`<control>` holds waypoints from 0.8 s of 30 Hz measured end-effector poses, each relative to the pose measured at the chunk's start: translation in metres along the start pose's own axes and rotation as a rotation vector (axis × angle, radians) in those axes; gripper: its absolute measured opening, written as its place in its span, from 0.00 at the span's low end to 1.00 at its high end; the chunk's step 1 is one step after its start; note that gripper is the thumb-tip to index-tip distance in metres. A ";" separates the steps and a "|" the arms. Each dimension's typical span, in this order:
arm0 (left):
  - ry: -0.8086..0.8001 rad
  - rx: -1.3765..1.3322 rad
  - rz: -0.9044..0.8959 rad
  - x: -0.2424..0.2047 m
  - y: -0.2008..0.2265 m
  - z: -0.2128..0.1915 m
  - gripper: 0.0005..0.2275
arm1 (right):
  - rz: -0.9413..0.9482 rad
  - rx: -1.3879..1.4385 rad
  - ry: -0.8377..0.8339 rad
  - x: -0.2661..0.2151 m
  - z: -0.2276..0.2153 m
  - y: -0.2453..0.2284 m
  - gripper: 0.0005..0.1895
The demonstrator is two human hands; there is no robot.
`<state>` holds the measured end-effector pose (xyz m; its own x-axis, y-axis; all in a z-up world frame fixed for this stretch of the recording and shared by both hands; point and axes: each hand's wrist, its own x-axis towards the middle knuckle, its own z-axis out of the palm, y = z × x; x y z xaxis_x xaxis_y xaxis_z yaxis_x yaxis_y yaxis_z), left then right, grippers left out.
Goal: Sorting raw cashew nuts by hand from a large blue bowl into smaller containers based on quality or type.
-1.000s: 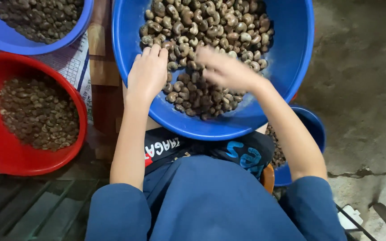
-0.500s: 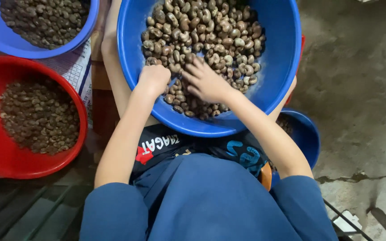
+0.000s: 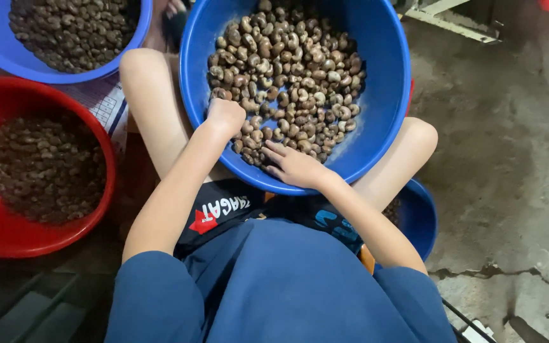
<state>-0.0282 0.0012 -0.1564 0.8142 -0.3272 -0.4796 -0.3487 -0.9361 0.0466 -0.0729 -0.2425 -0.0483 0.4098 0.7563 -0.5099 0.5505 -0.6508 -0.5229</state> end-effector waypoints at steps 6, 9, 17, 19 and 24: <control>-0.043 0.043 -0.011 -0.005 0.002 0.001 0.10 | -0.009 -0.042 0.081 0.000 0.015 -0.003 0.34; -0.098 0.043 0.025 -0.018 0.003 -0.020 0.11 | 0.022 -0.063 0.051 -0.002 0.020 -0.015 0.35; -0.301 -0.373 -0.029 -0.059 0.006 -0.119 0.28 | -0.005 0.030 -0.101 -0.012 -0.047 -0.043 0.34; -0.259 -0.436 -0.030 -0.064 0.004 -0.127 0.27 | 0.012 -0.064 0.114 0.016 -0.029 0.024 0.25; -0.100 -0.795 0.032 -0.068 -0.003 -0.130 0.22 | 0.246 -0.575 0.552 0.057 -0.027 0.111 0.17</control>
<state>-0.0226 0.0096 -0.0099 0.7507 -0.3778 -0.5420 0.0943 -0.7507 0.6539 0.0311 -0.2702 -0.1174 0.7821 0.6183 -0.0780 0.6229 -0.7795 0.0659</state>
